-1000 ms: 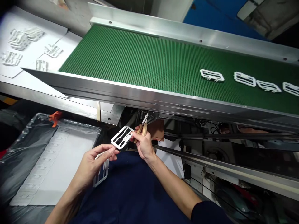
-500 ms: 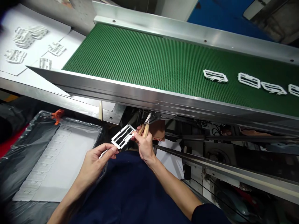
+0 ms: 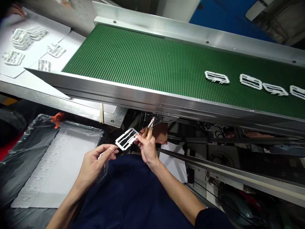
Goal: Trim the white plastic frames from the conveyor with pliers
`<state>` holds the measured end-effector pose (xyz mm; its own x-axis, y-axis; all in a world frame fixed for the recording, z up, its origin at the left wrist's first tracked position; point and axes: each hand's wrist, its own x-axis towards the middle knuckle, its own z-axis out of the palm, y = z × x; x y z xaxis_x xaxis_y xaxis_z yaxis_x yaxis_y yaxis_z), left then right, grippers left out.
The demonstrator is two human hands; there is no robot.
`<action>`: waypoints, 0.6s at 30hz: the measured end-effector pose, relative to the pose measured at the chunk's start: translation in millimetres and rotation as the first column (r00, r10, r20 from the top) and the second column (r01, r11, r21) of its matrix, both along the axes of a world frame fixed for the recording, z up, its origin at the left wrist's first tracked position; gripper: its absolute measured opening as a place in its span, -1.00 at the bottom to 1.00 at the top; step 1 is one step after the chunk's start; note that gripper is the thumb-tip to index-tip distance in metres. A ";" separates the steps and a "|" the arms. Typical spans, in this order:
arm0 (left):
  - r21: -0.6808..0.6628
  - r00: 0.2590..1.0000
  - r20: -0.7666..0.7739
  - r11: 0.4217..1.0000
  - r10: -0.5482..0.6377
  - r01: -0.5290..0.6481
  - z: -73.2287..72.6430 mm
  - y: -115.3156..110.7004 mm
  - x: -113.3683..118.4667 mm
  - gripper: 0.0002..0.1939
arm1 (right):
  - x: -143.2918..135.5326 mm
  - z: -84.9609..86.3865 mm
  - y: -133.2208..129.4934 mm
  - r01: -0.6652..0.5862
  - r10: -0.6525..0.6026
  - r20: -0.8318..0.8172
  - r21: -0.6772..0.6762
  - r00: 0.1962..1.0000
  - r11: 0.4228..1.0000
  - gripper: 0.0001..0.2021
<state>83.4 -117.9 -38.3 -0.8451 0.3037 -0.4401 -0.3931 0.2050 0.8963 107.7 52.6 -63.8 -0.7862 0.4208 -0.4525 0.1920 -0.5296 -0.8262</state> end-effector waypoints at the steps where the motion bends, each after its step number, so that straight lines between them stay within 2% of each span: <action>1: 0.006 1.000 0.010 1.000 -0.015 0.015 -0.1 0.1 -1.1 -0.74 | 0.2 -0.1 -0.3 0.005 -0.005 0.000 0.007 1.000 1.000 -0.76; 5: 0.009 0.998 0.017 0.998 -0.054 0.054 -4.5 0.1 -3.1 -0.73 | 1.6 0.0 -2.2 0.028 -0.028 -0.004 0.087 1.000 0.996 -0.76; 11: -0.140 0.997 -0.064 0.990 -0.041 0.032 -9.8 5.2 -3.6 -0.71 | 3.2 -0.5 -2.3 0.078 -0.074 -0.028 0.224 0.997 0.971 -0.78; 18: -0.137 0.999 -0.045 0.990 -0.010 0.004 -14.5 11.2 -5.7 -0.78 | 4.0 -0.5 -1.9 0.094 -0.091 -0.021 0.260 0.996 0.961 -0.78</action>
